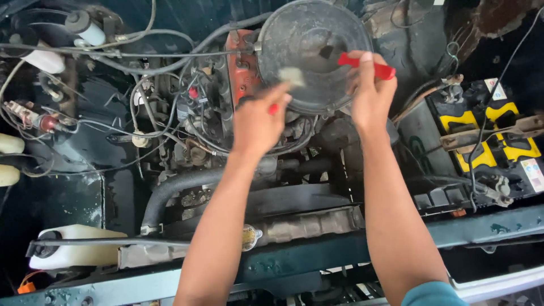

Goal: The person uses a small brush to scrub and clean the top of a car engine, focusing on the valve cover and the air filter housing. They systematically remove accumulated dust and grime from the surfaces using the brush.

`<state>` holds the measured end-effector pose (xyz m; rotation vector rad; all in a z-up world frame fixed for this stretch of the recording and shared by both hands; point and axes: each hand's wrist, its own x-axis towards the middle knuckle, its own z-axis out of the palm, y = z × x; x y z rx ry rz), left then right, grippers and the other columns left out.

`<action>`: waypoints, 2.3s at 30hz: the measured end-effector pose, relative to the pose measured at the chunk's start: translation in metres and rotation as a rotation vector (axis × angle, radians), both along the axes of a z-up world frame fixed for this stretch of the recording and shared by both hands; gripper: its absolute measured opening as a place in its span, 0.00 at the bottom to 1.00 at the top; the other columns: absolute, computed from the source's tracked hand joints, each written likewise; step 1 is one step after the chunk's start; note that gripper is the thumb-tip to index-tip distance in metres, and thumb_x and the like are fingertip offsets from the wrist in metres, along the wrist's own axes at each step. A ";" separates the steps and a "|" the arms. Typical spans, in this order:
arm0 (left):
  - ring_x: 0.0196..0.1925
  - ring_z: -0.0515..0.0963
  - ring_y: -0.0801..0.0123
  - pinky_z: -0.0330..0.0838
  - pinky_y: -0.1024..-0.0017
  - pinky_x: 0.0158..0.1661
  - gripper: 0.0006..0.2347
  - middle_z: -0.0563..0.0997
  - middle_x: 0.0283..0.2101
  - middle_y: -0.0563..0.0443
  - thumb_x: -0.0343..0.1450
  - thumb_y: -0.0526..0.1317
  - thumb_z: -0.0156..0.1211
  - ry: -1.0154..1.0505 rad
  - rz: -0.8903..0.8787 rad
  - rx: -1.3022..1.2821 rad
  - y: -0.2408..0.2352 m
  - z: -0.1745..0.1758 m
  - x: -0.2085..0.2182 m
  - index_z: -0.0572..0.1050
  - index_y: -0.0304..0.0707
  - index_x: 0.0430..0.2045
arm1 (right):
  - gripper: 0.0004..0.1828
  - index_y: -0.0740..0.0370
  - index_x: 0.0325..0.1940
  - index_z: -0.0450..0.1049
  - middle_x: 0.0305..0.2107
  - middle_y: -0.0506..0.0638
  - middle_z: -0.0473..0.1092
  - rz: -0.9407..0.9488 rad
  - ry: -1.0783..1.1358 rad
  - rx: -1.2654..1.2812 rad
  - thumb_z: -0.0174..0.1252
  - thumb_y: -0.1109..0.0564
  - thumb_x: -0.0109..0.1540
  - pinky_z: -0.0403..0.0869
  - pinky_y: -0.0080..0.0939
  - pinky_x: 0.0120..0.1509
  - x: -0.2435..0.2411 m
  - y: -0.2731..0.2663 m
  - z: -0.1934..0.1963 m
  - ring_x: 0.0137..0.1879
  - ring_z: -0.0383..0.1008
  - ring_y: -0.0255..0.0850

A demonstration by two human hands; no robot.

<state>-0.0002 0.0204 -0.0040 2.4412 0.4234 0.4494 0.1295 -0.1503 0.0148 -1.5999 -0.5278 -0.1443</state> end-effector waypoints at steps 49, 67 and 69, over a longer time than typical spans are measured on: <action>0.41 0.85 0.39 0.78 0.48 0.46 0.12 0.85 0.32 0.37 0.73 0.59 0.51 0.156 0.316 0.014 0.022 0.021 0.026 0.81 0.77 0.46 | 0.18 0.59 0.31 0.80 0.11 0.49 0.61 -0.121 -0.107 -0.050 0.52 0.58 0.74 0.63 0.38 0.31 0.000 -0.001 -0.014 0.21 0.58 0.36; 0.28 0.86 0.58 0.81 0.62 0.37 0.10 0.83 0.21 0.49 0.70 0.54 0.60 -0.455 0.410 -0.430 -0.002 0.002 0.060 0.83 0.62 0.39 | 0.18 0.57 0.33 0.78 0.08 0.49 0.63 -0.054 -0.390 -0.270 0.52 0.53 0.74 0.66 0.38 0.27 -0.013 0.014 -0.020 0.15 0.67 0.44; 0.24 0.84 0.61 0.79 0.63 0.35 0.07 0.78 0.13 0.60 0.69 0.56 0.61 -0.362 0.442 -0.322 0.000 -0.011 0.057 0.84 0.77 0.38 | 0.18 0.55 0.34 0.78 0.07 0.45 0.63 -0.125 -0.408 -0.346 0.50 0.51 0.75 0.69 0.39 0.32 -0.012 0.011 -0.022 0.16 0.65 0.43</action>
